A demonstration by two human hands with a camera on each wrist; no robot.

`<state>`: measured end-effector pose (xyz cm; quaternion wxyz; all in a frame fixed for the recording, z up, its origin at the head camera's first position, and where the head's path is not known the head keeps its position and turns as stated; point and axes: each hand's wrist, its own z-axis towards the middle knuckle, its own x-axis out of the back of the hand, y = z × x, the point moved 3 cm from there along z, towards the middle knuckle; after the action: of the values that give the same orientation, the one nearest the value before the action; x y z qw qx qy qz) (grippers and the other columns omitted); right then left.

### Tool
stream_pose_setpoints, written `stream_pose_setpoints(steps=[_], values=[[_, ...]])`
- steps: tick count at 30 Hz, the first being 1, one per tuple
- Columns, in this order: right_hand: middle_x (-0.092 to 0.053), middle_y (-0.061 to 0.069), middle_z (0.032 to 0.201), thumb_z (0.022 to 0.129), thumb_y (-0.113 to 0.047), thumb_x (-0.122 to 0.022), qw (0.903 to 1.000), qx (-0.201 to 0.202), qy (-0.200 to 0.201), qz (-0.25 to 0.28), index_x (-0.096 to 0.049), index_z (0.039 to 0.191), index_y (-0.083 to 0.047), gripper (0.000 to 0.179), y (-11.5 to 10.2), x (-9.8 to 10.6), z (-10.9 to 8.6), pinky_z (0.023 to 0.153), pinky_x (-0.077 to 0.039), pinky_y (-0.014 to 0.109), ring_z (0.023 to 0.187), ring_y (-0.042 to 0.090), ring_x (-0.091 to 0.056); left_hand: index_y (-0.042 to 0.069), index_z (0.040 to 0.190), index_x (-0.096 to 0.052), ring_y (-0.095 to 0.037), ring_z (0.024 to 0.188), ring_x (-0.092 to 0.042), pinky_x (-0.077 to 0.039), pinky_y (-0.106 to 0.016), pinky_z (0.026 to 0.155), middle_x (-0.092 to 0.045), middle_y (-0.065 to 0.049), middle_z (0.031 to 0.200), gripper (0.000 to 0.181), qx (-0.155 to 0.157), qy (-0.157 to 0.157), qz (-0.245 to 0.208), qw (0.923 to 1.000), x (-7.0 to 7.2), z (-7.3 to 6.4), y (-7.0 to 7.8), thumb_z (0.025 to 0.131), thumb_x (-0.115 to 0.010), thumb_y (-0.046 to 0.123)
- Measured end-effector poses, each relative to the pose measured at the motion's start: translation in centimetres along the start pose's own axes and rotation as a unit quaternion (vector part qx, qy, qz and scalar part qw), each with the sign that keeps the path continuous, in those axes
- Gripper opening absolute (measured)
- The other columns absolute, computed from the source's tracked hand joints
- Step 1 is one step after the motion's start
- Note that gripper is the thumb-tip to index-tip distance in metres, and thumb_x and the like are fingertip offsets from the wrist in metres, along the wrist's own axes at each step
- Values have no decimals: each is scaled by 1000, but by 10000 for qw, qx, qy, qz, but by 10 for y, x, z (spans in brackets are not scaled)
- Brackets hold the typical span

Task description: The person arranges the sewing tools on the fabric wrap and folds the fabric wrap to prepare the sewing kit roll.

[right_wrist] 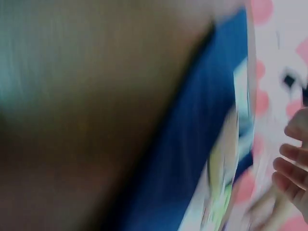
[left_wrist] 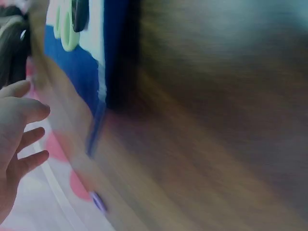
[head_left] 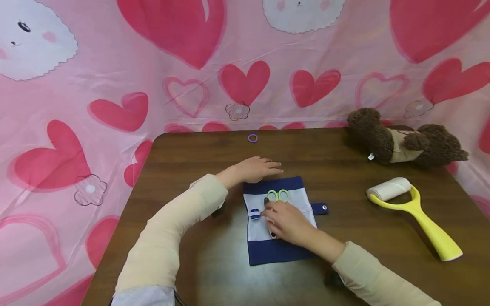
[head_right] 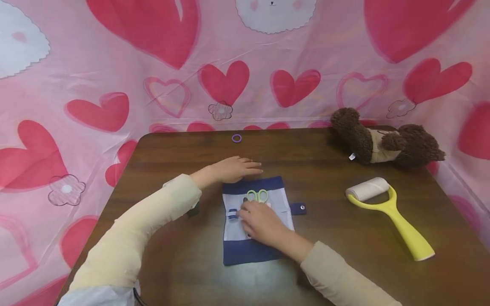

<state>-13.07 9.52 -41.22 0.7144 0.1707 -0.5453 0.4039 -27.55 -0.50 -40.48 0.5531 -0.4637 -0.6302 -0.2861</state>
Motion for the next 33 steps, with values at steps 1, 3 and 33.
stream_pose_setpoints(steps=[1,3,33], values=[[-59,4,99,78,-15,-64,9993,331,-158,-32,-63,100,-11,23,-10,-3,-1,78,-45,35,90,19,-55,29,139,-32,-21,128,-32,-30,-43,100,-28,3,145,51,-149,-104,204,9996,1,8,3,93,-40,8],[-58,3,107,81,-20,-61,9950,854,-520,-74,-61,107,-14,27,-27,-10,-3,80,-45,33,95,17,-53,30,141,-26,-22,129,-30,-28,-44,101,-23,4,146,53,-496,-285,598,9966,2,22,10,94,-40,8],[-53,-4,98,78,-30,-63,9723,2051,-878,-703,-61,79,-20,10,-51,-23,-65,71,-41,22,86,10,-48,20,141,-29,-18,119,-42,-38,-37,94,-30,3,143,46,-1563,-149,1868,9698,-27,35,-9,97,-35,10]])
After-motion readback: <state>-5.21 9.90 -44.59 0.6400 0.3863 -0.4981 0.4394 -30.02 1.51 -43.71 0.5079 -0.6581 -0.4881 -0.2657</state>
